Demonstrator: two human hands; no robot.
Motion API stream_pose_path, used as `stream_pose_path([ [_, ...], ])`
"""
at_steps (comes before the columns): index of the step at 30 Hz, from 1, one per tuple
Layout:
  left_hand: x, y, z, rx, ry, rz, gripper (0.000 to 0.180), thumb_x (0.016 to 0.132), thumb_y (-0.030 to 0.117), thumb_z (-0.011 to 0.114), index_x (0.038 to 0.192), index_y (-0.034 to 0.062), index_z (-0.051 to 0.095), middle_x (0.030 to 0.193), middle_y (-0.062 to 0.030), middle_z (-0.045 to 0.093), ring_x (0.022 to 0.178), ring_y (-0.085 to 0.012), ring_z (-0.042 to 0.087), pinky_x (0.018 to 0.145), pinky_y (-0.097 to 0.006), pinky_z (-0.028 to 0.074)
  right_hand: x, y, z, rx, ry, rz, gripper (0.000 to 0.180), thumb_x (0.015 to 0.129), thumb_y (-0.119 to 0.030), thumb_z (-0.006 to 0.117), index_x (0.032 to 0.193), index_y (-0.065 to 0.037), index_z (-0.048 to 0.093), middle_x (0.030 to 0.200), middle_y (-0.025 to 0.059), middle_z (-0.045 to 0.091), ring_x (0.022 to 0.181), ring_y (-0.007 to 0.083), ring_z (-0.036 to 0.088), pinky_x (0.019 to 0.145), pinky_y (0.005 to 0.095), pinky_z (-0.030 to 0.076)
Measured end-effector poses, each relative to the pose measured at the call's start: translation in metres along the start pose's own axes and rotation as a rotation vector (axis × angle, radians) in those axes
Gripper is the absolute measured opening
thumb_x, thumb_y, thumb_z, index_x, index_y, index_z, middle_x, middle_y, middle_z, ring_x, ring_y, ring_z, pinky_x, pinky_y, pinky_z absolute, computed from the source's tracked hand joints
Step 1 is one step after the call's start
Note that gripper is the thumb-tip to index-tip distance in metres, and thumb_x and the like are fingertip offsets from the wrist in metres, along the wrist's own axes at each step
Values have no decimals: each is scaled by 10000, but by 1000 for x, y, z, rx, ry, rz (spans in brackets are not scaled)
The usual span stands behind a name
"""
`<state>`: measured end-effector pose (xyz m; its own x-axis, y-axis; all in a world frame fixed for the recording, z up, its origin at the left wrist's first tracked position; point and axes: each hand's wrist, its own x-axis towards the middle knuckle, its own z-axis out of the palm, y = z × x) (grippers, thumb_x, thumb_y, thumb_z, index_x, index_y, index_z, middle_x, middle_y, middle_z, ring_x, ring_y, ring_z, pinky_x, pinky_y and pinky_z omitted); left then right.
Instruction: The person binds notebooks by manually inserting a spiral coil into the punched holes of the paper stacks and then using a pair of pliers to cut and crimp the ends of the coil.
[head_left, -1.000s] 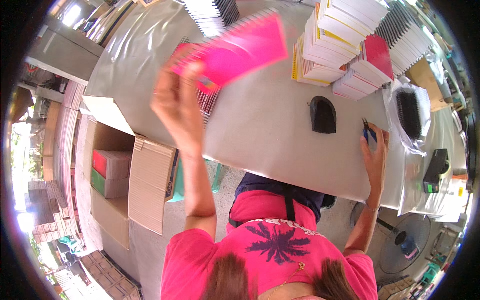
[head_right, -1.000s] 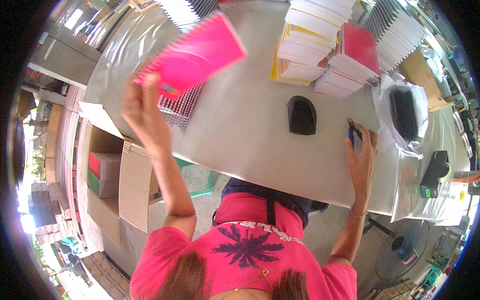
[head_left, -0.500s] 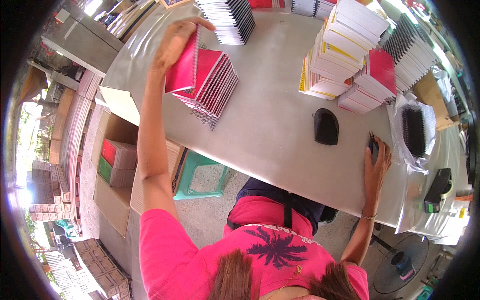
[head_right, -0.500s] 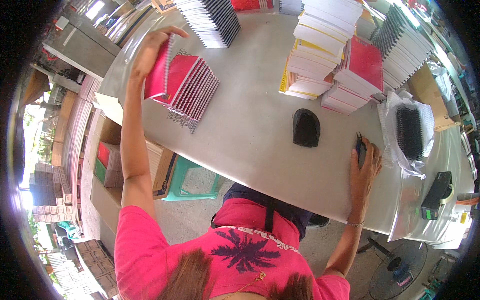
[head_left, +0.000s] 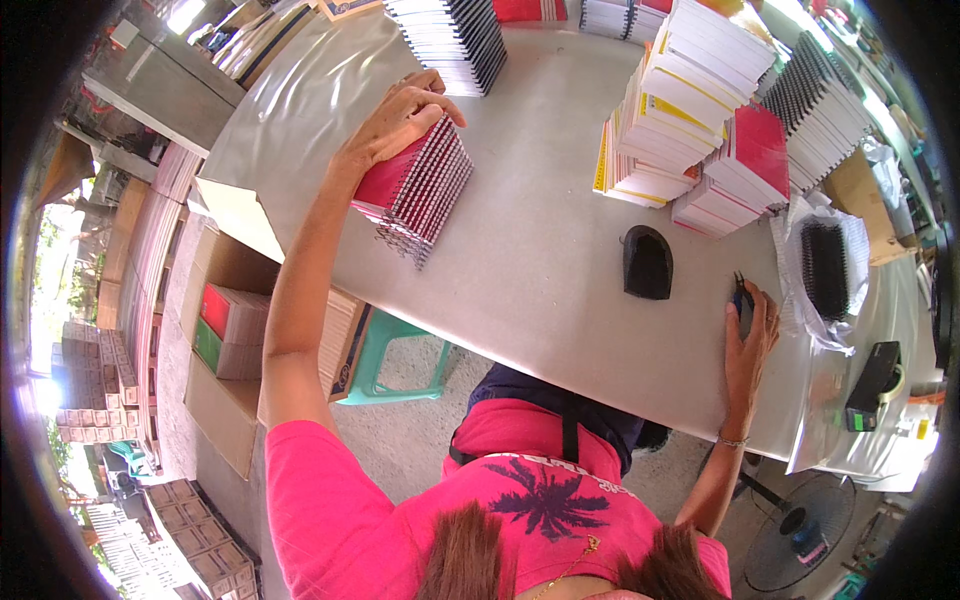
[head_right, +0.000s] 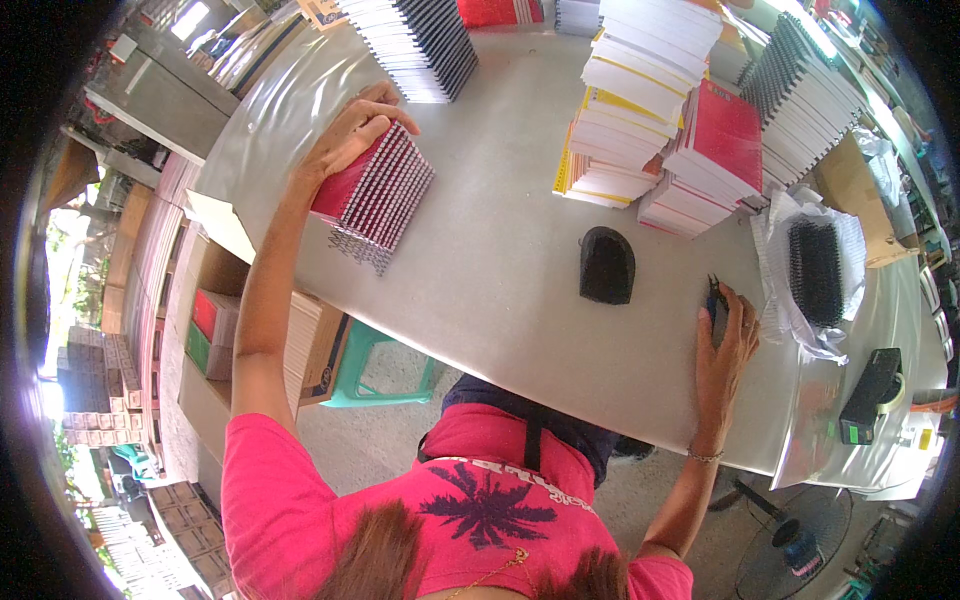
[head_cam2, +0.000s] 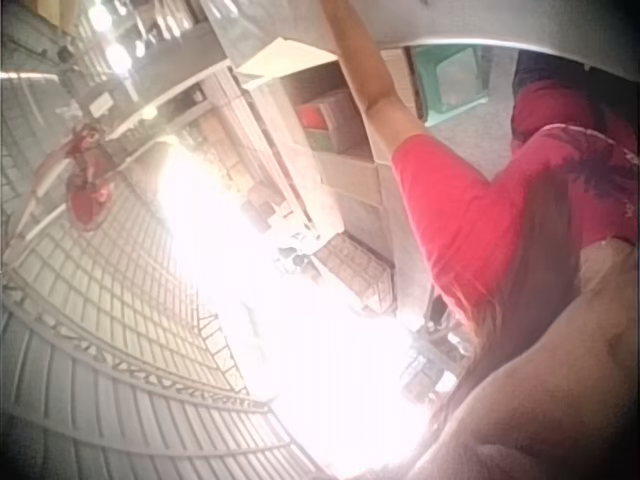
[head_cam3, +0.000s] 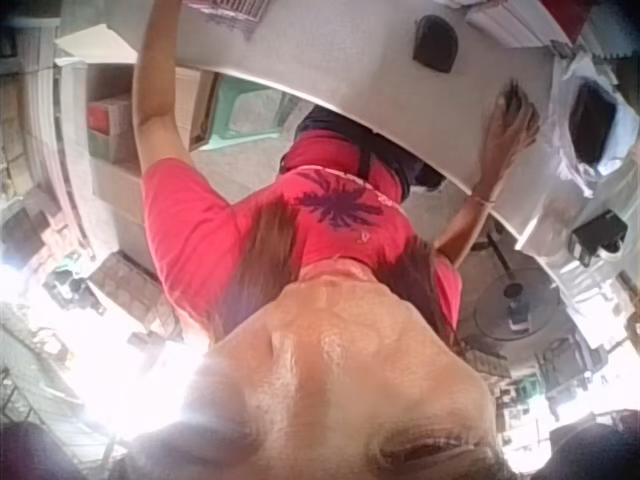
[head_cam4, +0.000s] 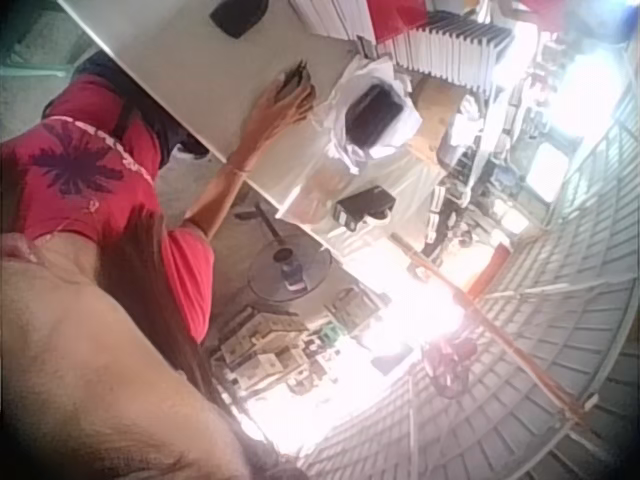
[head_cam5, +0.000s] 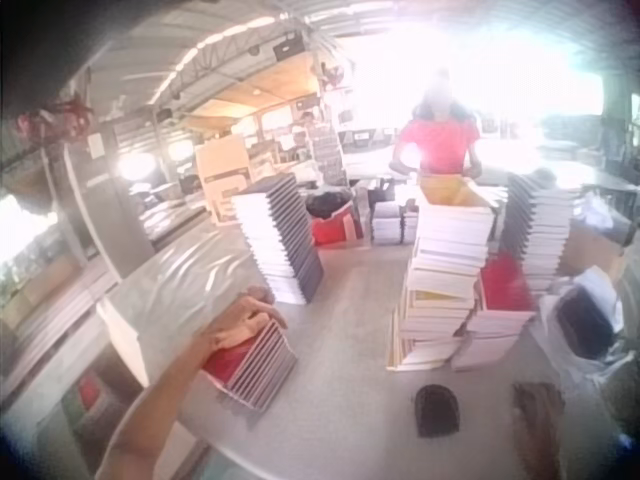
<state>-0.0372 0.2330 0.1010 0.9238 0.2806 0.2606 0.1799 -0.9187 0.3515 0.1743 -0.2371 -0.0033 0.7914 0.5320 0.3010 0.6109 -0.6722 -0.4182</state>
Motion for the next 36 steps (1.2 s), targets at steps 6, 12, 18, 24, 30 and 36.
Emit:
stream_pose_path([
  [6,7,-6,4,-109,-21,46,262,836,145,490,853,68,739,875,-94,534,964,-259,527,920,-384,415,-2,-1,-1,27,45,-40,389,930,-206,610,1294,-86,544,1297,149,508,1208,331,470,1049,451,350],
  [12,-4,-9,-2,-77,26,125,275,812,129,467,821,43,727,847,-124,542,883,-284,541,879,-390,431,46,-18,-15,304,215,-160,311,952,-200,596,1225,-50,598,1169,153,582,1078,283,563,937,364,439],
  [18,11,-4,-3,-92,-127,77,342,845,217,461,931,0,711,1000,-153,570,1012,-307,541,954,-373,397,131,-35,-28,602,317,12,406,998,-379,542,1228,-50,600,1025,31,609,860,104,555,785,248,466],
  [24,7,45,-16,-125,5,-28,326,942,233,471,1034,24,704,979,-105,582,968,-249,562,909,-358,426,164,-39,-25,648,-61,129,433,956,-435,595,1112,-34,646,882,-4,588,712,39,513,592,224,455],
  [30,15,124,-19,-244,38,93,290,978,259,550,1077,28,693,1018,-80,588,995,-212,579,902,-315,430,158,-44,-31,757,-4,124,456,938,-436,616,1080,-3,645,823,-6,589,636,57,494,558,224,443],
  [36,38,198,27,-243,90,470,230,901,138,651,1121,82,686,1052,-95,580,993,-266,581,883,-336,463,143,-43,-46,507,180,51,308,912,-233,673,1068,31,640,901,41,616,731,79,542,655,249,476],
])
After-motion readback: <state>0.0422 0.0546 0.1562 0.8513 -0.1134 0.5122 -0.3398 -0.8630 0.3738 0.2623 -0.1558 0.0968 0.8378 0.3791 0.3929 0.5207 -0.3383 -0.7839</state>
